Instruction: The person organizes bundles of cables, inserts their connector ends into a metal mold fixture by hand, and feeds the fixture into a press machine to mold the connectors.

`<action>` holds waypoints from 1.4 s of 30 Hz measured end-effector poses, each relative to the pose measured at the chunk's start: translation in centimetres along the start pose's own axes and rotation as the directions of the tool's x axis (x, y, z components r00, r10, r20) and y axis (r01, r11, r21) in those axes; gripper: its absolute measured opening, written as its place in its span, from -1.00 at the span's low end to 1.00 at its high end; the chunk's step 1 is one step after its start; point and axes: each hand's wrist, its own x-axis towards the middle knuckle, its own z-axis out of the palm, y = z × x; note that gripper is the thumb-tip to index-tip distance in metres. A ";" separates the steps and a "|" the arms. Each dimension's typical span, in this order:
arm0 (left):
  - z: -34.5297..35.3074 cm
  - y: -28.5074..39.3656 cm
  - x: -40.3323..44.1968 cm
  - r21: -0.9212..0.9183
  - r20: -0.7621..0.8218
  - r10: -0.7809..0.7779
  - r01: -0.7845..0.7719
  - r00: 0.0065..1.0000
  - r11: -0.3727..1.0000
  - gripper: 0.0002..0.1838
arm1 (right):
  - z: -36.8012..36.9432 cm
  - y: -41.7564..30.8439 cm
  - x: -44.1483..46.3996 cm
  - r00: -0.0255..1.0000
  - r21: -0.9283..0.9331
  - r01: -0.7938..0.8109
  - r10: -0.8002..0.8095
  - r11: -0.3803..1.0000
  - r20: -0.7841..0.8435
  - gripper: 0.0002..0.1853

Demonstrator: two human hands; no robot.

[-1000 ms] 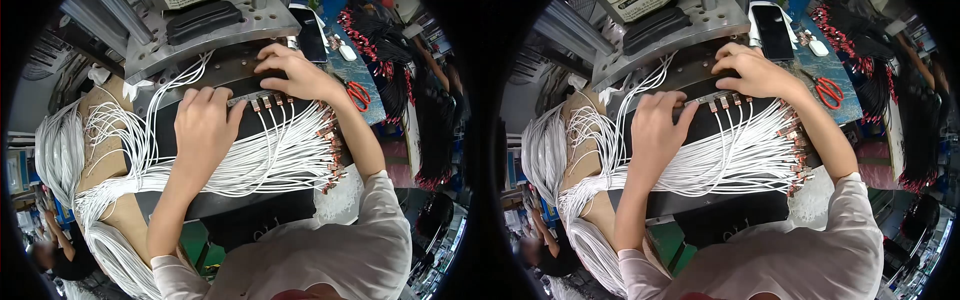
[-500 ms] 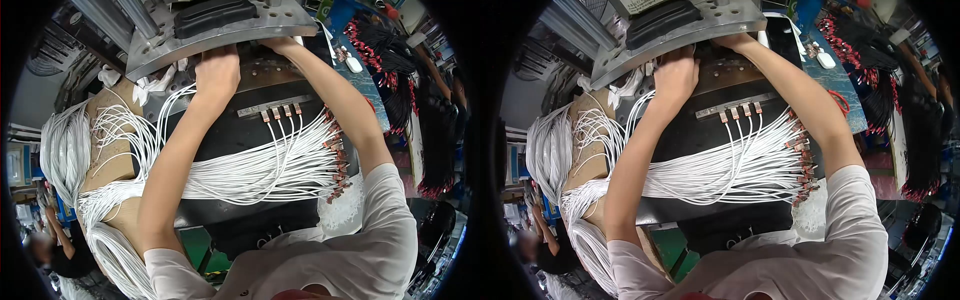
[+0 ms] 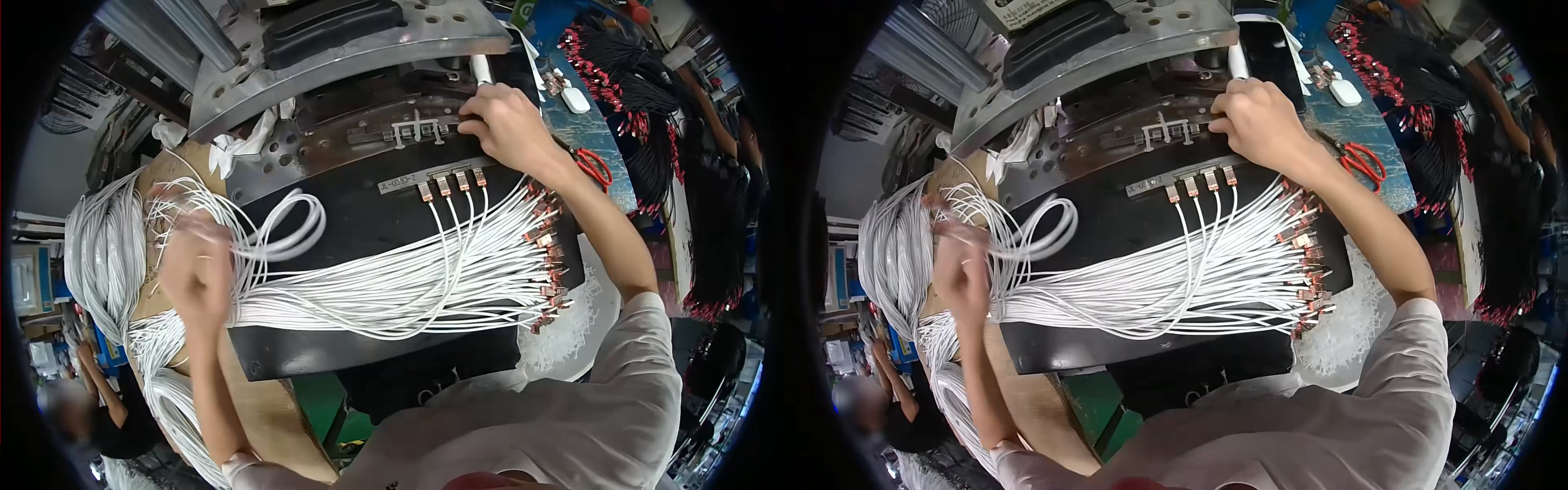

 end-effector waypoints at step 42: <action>19.2 3.7 14.4 0.212 0.071 0.184 -0.195 0.980 0.958 -0.69 | 7.4 5.5 14.9 0.827 0.052 0.247 -0.182 0.968 -0.533 -0.69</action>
